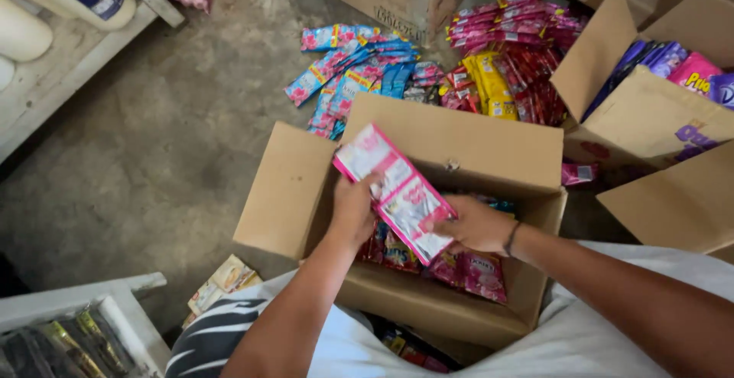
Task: The person sorts detergent and fabric softener sachets from piles on the floor into cardboard boxes by hand, picking up individual packets and chains of sachets to place them inside the boxes.
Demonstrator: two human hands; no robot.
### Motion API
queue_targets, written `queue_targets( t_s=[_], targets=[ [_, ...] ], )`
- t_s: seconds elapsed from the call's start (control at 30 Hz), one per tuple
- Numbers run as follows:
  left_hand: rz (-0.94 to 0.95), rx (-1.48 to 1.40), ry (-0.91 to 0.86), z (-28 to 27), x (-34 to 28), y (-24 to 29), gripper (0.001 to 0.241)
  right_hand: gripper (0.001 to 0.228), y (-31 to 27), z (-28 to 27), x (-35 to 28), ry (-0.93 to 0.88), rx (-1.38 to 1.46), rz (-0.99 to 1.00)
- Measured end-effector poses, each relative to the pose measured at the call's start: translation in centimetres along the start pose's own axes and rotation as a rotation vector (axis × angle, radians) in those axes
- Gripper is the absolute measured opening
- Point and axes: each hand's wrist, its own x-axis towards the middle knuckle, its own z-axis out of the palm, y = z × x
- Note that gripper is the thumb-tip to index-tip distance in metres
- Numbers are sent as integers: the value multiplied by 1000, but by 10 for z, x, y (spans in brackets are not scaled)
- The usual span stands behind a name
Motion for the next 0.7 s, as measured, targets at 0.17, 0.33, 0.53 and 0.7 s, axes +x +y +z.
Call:
queue_targets(
  t_s=[0.17,0.33,0.53,0.7],
  targets=[
    [-372,504,-44,-49,14,-57,33,29,149,22,72,-31,-184,-57],
    [-341,946,-304,-89,67,-112,32,33,195,61,111,188,-122,181],
    [-200,1494,-334,-116,105,-185,47,46,200,101,136,207,-166,399],
    [-191,1660,-104,-65,57,-154,52,41,232,89,163,128,-650,253]
  ],
)
